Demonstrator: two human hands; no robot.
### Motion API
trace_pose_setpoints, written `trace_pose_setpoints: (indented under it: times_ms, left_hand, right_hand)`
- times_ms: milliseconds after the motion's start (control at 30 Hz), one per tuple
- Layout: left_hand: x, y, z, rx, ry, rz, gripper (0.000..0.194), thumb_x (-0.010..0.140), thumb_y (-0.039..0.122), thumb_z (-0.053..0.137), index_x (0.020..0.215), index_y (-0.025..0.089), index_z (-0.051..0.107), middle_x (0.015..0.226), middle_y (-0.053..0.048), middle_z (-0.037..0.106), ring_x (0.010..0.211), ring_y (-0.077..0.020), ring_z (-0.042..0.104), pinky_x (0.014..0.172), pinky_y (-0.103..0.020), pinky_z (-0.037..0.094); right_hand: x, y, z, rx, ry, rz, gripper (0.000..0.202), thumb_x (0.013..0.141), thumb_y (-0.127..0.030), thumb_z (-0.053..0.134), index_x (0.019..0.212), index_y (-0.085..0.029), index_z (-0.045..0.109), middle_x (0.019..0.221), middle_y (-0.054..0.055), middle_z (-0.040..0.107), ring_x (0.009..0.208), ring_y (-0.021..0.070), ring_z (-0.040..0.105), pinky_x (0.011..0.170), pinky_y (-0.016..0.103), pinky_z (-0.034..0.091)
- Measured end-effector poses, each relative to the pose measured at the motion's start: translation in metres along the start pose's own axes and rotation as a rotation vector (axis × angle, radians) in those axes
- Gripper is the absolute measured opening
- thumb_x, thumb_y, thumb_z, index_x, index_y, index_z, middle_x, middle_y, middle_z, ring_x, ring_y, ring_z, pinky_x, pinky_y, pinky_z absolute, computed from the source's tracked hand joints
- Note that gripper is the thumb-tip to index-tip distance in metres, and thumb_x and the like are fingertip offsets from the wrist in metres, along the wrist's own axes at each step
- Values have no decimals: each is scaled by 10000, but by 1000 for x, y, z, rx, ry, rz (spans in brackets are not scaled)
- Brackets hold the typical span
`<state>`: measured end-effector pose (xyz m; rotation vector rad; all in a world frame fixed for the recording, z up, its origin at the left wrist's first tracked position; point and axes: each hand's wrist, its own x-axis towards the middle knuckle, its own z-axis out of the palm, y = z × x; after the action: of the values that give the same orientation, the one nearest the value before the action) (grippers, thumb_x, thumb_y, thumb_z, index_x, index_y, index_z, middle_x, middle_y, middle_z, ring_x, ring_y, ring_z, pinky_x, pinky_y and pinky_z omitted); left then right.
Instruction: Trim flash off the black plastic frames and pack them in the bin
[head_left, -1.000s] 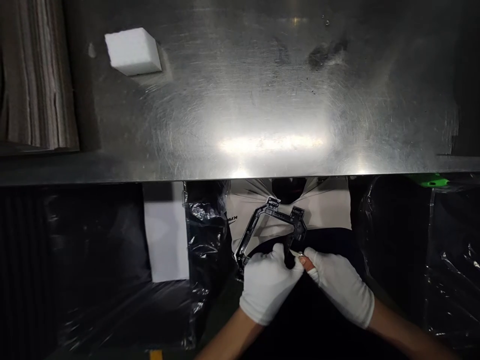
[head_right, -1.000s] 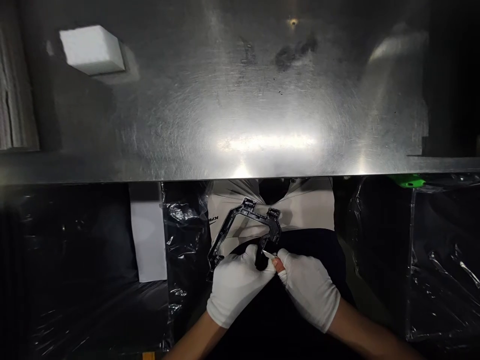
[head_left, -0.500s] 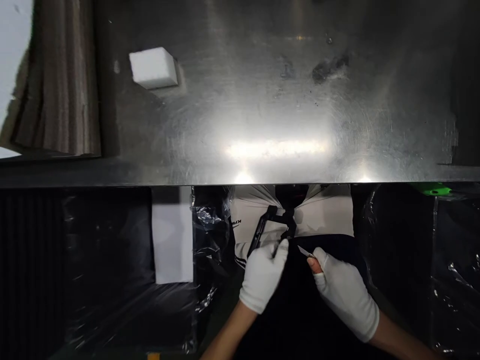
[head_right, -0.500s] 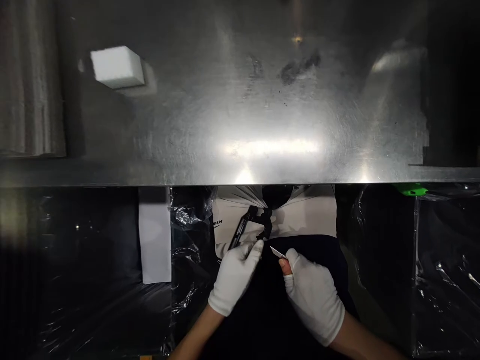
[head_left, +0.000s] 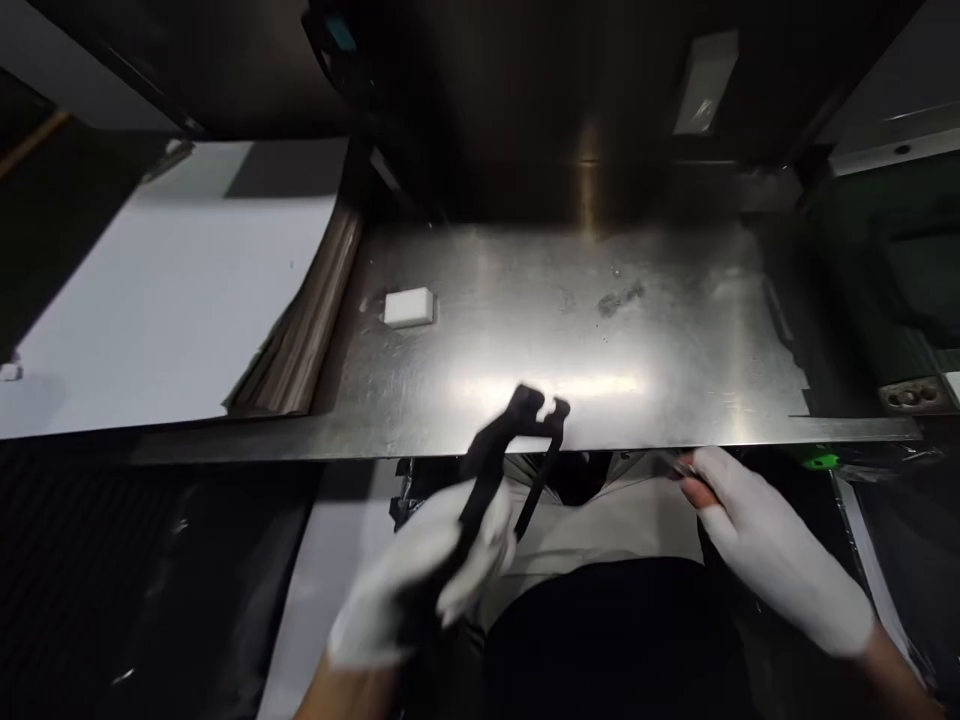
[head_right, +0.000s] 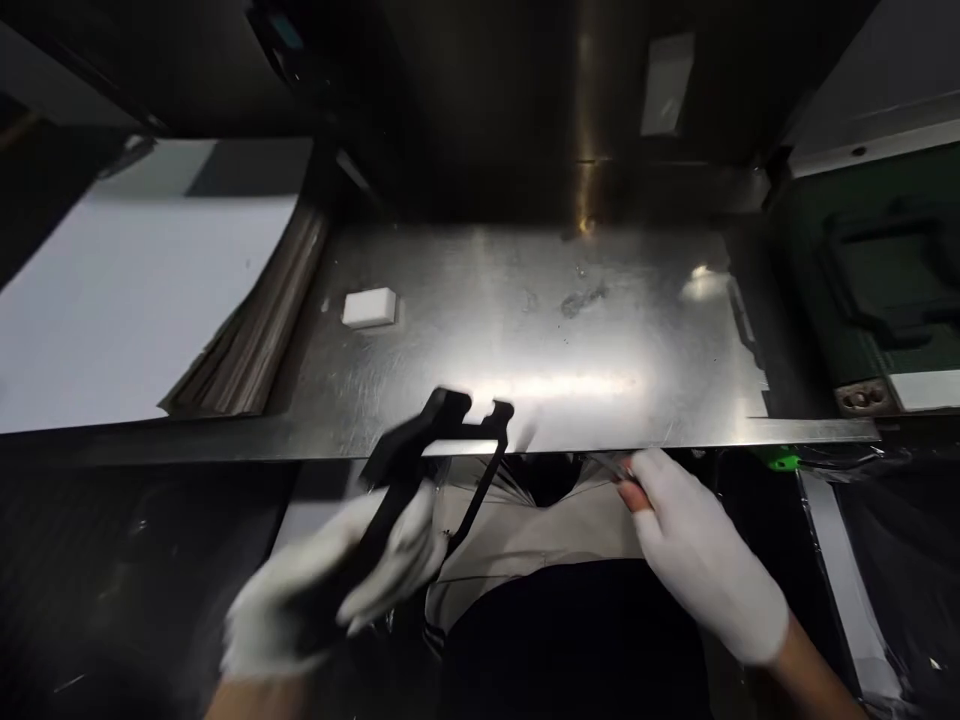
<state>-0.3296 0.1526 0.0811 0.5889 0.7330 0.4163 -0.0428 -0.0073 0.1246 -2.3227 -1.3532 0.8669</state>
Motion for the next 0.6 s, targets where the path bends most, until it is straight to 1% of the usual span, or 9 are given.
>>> trace_pose_setpoints:
  times_ms: [33, 100, 167, 200, 267, 300, 367, 500, 600]
  left_hand:
    - [17, 10, 8, 27, -96, 19, 394, 900, 562, 782, 818, 189, 687, 417, 70, 392, 366, -107, 340, 512, -288, 386]
    - [49, 23, 23, 15, -199, 62, 365, 972, 520, 695, 840, 180, 678, 427, 89, 359, 360, -88, 280, 495, -269, 328]
    - [70, 28, 34, -23, -230, 77, 365, 1018, 501, 628, 845, 181, 659, 432, 108, 317, 351, -78, 226, 479, -261, 279]
    - [76, 28, 37, -30, -230, 76, 370, 1032, 500, 610, 850, 181, 653, 436, 112, 310, 353, -76, 216, 480, -258, 271]
    - [79, 25, 38, -13, -216, 74, 366, 1049, 497, 594, 874, 181, 652, 449, 110, 322, 368, -76, 226, 493, -251, 280]
    - [77, 24, 38, 3, -209, 73, 365, 1053, 498, 593, 881, 182, 652, 452, 108, 327, 375, -76, 233, 495, -249, 281]
    - [72, 21, 40, 43, -191, 67, 364, 1054, 508, 599, 891, 186, 652, 455, 102, 339, 385, -80, 247, 487, -248, 271]
    - [66, 20, 47, 124, -137, 65, 379, 1043, 543, 615, 897, 194, 651, 464, 90, 368, 409, -89, 278, 485, -255, 273]
    - [67, 22, 50, 155, -110, 49, 389, 1029, 563, 630, 887, 202, 649, 460, 85, 370, 429, -96, 295, 497, -261, 280]
  right_hand:
    - [15, -12, 4, -64, 59, -48, 317, 1158, -401, 434, 963, -270, 647, 830, 11, 712, 658, 186, 657, 582, 302, 526]
    - [40, -34, 20, -217, 131, -153, 307, 1175, -314, 417, 1137, -232, 710, 888, 36, 741, 695, 195, 688, 602, 309, 524]
    - [58, -52, 43, -410, 153, -249, 340, 1186, -276, 404, 1251, -180, 723, 937, 72, 743, 732, 218, 700, 623, 334, 534]
    - [63, -58, 55, -495, 156, -285, 337, 1182, -270, 421, 1296, -157, 717, 964, 88, 738, 752, 232, 700, 638, 352, 544]
    - [68, -65, 73, -599, 160, -326, 338, 1160, -288, 510, 1397, -112, 674, 1017, 117, 730, 809, 262, 698, 693, 393, 575]
    - [69, -66, 78, -614, 153, -335, 379, 1145, -306, 557, 1446, -92, 642, 1040, 129, 728, 840, 275, 697, 721, 411, 588]
    - [68, -65, 83, -598, 105, -332, 433, 1127, -319, 602, 1484, -76, 608, 1076, 140, 722, 895, 293, 701, 756, 434, 601]
    - [71, -59, 76, -528, 23, -320, 249, 1128, -257, 568, 1317, -147, 686, 1095, 104, 710, 931, 295, 705, 755, 436, 592]
    - [76, -58, 69, -508, -28, -335, 212, 1137, -274, 562, 1268, -169, 693, 1094, 95, 719, 924, 275, 711, 722, 404, 567]
